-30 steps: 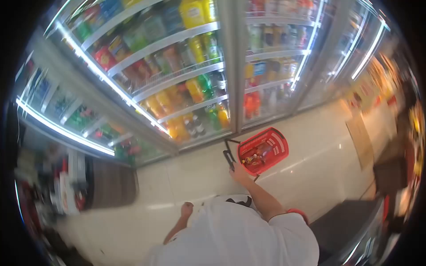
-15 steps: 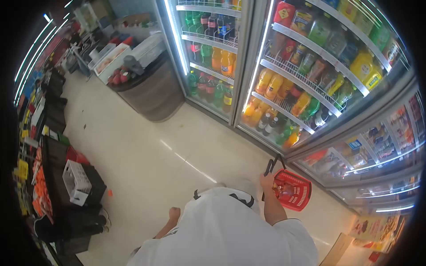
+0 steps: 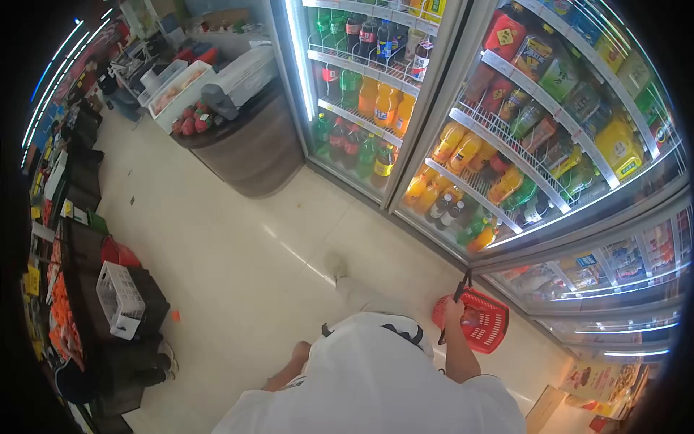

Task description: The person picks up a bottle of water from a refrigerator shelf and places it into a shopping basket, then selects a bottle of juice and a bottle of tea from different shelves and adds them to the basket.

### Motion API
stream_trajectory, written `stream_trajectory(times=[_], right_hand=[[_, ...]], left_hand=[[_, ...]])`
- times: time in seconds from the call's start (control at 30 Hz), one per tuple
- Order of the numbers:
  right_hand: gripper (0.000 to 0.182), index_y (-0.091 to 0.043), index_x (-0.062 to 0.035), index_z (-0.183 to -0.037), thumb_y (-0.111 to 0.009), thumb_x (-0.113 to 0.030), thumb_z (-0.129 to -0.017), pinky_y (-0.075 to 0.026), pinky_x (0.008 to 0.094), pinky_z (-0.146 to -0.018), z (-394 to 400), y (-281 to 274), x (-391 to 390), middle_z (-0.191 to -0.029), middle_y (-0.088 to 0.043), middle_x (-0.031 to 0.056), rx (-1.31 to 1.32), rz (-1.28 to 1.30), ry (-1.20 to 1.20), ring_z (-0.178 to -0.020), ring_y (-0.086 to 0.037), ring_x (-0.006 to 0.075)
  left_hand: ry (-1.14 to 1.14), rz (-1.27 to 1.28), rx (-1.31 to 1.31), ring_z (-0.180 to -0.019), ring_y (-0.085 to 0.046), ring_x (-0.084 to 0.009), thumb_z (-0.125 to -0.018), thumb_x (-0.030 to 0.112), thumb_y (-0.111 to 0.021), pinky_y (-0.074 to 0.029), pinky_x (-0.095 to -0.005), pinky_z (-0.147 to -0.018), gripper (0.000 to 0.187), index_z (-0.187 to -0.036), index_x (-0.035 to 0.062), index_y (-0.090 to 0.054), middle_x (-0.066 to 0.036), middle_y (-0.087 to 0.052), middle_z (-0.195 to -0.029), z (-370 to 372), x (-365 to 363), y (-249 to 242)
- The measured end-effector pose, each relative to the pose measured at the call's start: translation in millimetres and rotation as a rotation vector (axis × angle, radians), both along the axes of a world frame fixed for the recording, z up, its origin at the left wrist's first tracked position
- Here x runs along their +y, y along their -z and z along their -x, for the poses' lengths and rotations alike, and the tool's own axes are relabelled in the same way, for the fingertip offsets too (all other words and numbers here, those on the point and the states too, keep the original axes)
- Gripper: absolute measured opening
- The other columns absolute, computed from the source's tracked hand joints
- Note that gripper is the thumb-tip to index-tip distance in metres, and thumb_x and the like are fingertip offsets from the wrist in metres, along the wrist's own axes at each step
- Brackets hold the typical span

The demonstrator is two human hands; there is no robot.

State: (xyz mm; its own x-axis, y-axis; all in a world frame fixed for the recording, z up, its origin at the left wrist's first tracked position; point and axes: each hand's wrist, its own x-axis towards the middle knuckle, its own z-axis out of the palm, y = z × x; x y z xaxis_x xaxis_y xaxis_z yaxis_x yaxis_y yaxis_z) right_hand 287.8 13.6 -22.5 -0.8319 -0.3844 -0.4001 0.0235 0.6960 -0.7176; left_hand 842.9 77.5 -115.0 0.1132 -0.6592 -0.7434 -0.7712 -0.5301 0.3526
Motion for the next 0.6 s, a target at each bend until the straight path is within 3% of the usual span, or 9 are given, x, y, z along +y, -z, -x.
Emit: stream_trajectory(times=[0.1,0.17,0.27,0.33,0.37,0.4,0.5,0.6], right_hand=[[0.035,-0.068,0.0024,-0.089,-0.061,-0.030,-0.079,-0.050,0.0407,-0.066,9,45,-3,-0.072,-0.068,0.0122,-0.055,-0.130,-0.014,-0.069,-0.066,0.0284],[0.011,-0.056,-0.0067,-0.071,-0.057,-0.017,-0.076,-0.041,0.0315,-0.044,6,73,-12,-0.054,-0.050,0.0044,-0.056,-0.078,0.040,-0.045,-0.051,0.0159],[0.010,-0.058,-0.0057,-0.071,-0.057,-0.015,-0.074,-0.042,0.0315,-0.045,-3,128,-29,-0.053,-0.049,0.0030,0.035,-0.110,0.077,-0.044,-0.050,0.0164],[0.010,-0.057,-0.0055,-0.070,-0.057,-0.015,-0.073,-0.042,0.0319,-0.045,-21,61,-57,-0.055,-0.050,0.0035,0.024,-0.175,0.080,-0.046,-0.051,0.0167],[0.010,-0.057,-0.0052,-0.069,-0.057,-0.015,-0.073,-0.042,0.0322,-0.045,-65,10,-97,-0.057,-0.051,0.0041,0.025,-0.233,0.073,-0.047,-0.051,0.0170],[0.011,-0.056,-0.0045,-0.068,-0.057,-0.014,-0.072,-0.044,0.0341,-0.050,-76,-2,-114,-0.063,-0.055,0.0062,-0.030,-0.239,0.068,-0.054,-0.056,0.0199],[0.009,-0.055,-0.0041,-0.067,-0.057,-0.012,-0.071,-0.045,0.0362,-0.051,-67,77,-130,-0.066,-0.054,0.0075,-0.250,-0.137,0.084,-0.059,-0.057,0.0221],[0.005,-0.055,-0.0072,-0.066,-0.057,-0.007,-0.069,-0.041,0.0356,-0.045,-72,105,-157,-0.059,-0.051,0.0055,-0.155,-0.086,-0.131,-0.050,-0.053,0.0193]], left_hand=[[-0.054,0.052,-0.036,-0.100,-0.065,-0.0400,-0.081,0.026,-0.058,-0.051,-0.0464,-0.087,0.034,-0.096,-0.0019,-0.069,-0.025,-0.068,-0.101,-11,-73,-9],[-0.159,0.185,-0.002,-0.095,-0.066,-0.0384,-0.081,0.026,-0.059,-0.052,-0.0451,-0.084,0.033,-0.097,-0.0007,-0.068,-0.022,-0.069,-0.097,-18,-125,-19],[-0.118,0.338,0.054,-0.088,-0.067,-0.0356,-0.081,0.027,-0.062,-0.053,-0.0434,-0.080,0.031,-0.096,-0.0001,-0.068,-0.020,-0.070,-0.091,-18,-220,-31],[-0.127,0.361,0.075,-0.088,-0.067,-0.0341,-0.081,0.026,-0.062,-0.053,-0.0424,-0.080,0.030,-0.096,-0.0001,-0.068,-0.019,-0.070,-0.090,-20,-260,-40],[-0.150,0.389,0.107,-0.087,-0.068,-0.0325,-0.081,0.025,-0.063,-0.053,-0.0414,-0.079,0.029,-0.096,-0.0001,-0.068,-0.018,-0.070,-0.090,-21,-278,-45],[-0.137,0.384,0.099,-0.087,-0.068,-0.0325,-0.081,0.025,-0.063,-0.053,-0.0414,-0.079,0.029,-0.096,-0.0001,-0.068,-0.018,-0.070,-0.090,-23,-295,-53],[-0.166,0.411,0.117,-0.085,-0.068,-0.0305,-0.082,0.022,-0.065,-0.053,-0.0396,-0.078,0.027,-0.096,-0.0001,-0.067,-0.017,-0.070,-0.089,-31,-336,-72],[-0.155,0.464,0.126,-0.083,-0.068,-0.0300,-0.082,0.021,-0.065,-0.053,-0.0389,-0.076,0.026,-0.096,-0.0006,-0.067,-0.017,-0.070,-0.088,-60,-340,-61]])
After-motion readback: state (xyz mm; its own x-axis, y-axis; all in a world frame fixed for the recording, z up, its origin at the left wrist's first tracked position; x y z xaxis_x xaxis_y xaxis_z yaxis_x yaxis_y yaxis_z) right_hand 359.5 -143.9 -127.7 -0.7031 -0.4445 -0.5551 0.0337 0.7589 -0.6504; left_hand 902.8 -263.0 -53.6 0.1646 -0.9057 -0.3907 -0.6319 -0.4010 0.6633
